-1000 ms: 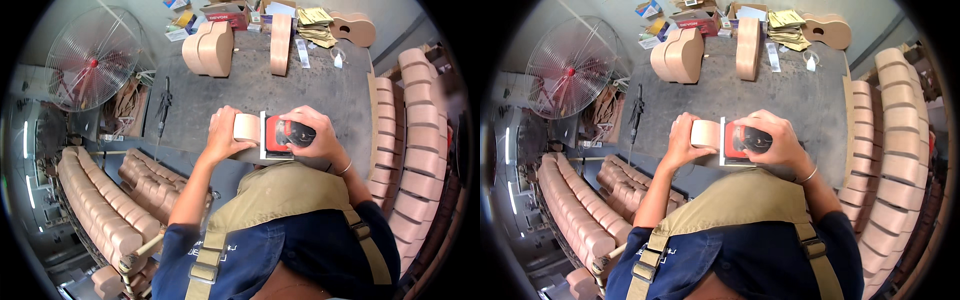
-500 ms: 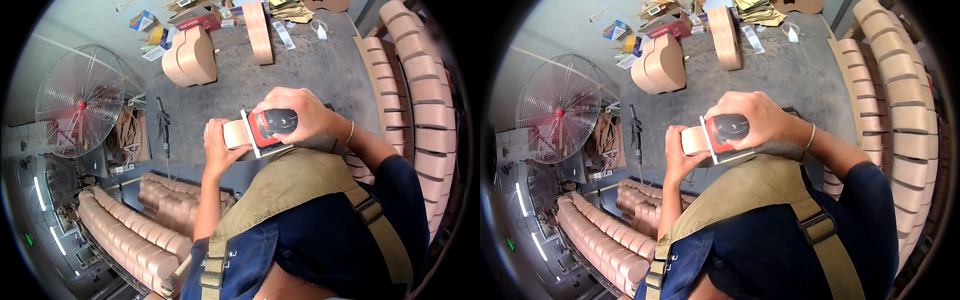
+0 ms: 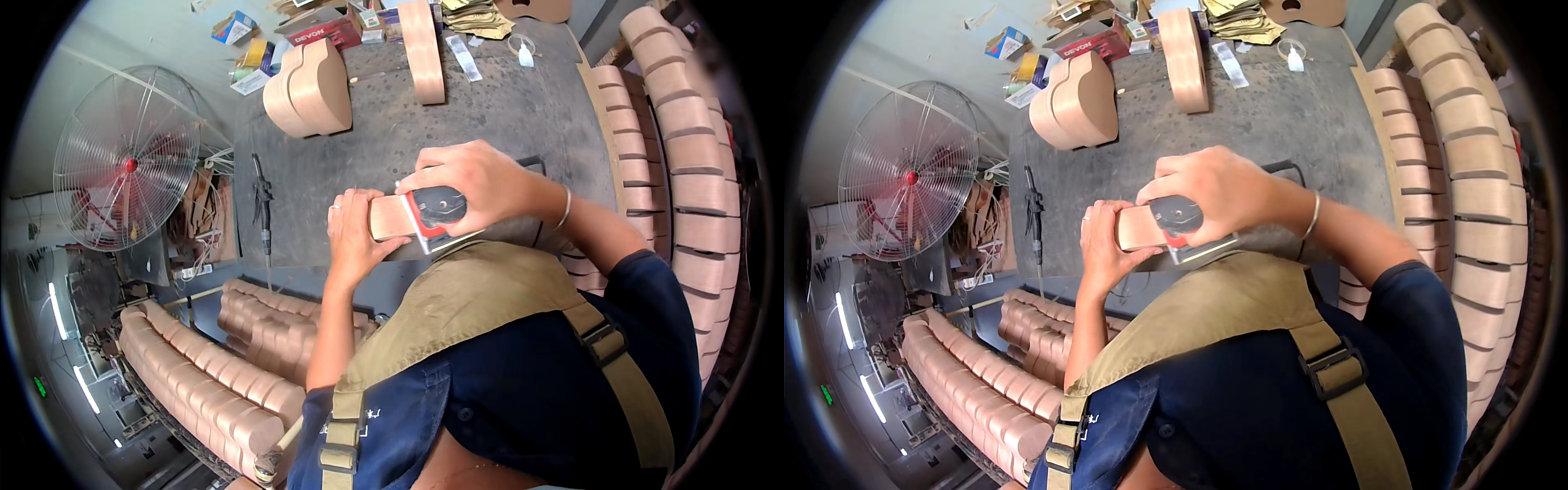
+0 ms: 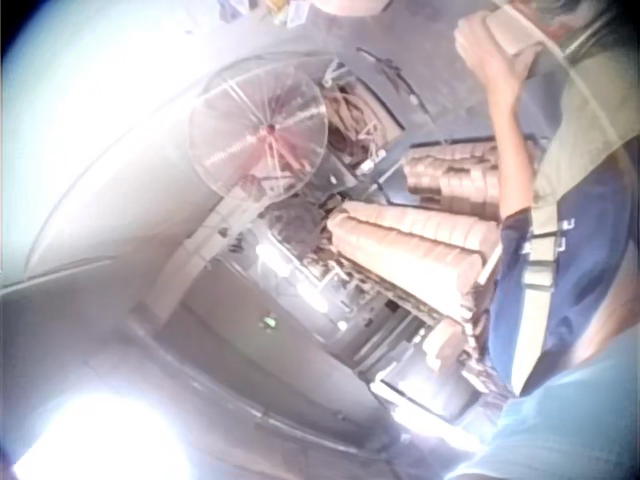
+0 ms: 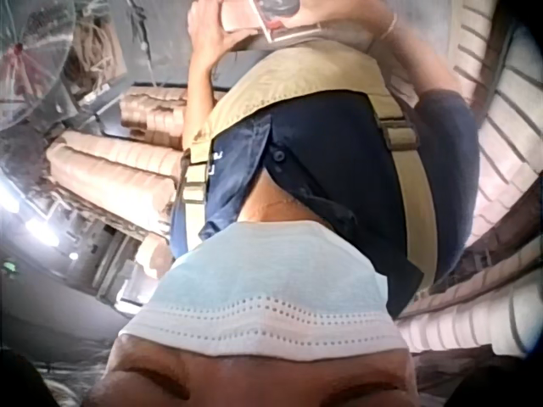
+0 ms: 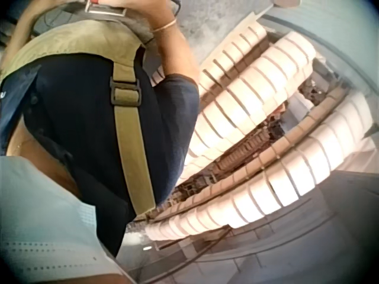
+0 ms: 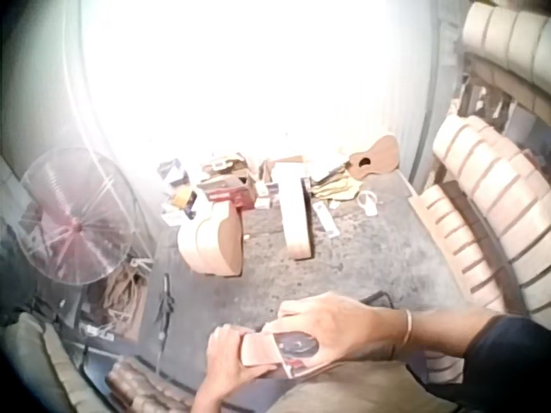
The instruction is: The person uses a handheld electric sander to smooth the surface of a wooden guitar body. They systematically move the sander across the top, sides, and edges of the instrument, frequently rotating the body to access different areas.
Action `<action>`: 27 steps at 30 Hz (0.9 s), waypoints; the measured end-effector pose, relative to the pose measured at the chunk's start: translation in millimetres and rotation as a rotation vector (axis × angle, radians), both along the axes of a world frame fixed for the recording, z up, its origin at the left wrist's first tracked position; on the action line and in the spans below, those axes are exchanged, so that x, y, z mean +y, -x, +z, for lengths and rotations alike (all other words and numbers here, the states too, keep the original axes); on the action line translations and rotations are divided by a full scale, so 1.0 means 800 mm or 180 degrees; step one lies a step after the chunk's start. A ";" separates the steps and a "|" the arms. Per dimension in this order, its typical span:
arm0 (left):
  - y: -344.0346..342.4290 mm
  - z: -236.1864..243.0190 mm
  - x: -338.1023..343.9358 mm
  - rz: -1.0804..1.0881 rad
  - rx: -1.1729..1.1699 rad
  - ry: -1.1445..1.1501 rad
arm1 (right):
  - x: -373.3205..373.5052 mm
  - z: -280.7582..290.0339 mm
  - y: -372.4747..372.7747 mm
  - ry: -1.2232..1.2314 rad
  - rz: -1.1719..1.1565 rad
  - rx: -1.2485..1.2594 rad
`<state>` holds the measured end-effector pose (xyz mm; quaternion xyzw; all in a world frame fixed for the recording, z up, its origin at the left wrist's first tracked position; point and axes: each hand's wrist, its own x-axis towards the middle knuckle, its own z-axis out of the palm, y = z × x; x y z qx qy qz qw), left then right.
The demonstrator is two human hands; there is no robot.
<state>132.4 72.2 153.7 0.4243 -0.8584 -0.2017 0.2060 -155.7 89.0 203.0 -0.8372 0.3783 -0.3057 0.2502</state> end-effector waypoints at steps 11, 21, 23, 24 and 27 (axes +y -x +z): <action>-0.023 -0.005 0.007 0.0122 -0.0045 0.0024 | -0.001 0.001 0.011 -0.0082 0.0039 0.0046; -0.095 -0.052 0.004 0.0409 0.0399 -0.0076 | 0.017 -0.008 0.009 -0.0214 -0.0155 -0.0297; -0.087 -0.048 0.008 0.0397 0.0315 -0.0027 | 0.016 -0.007 0.008 -0.0188 -0.0144 -0.0252; -0.072 -0.041 0.008 0.0360 0.0291 -0.0008 | 0.012 0.000 0.005 -0.0219 -0.0105 -0.0145; -0.015 -0.006 0.023 0.0280 -0.0082 0.0054 | 0.005 0.015 -0.005 -0.0131 0.0080 0.0206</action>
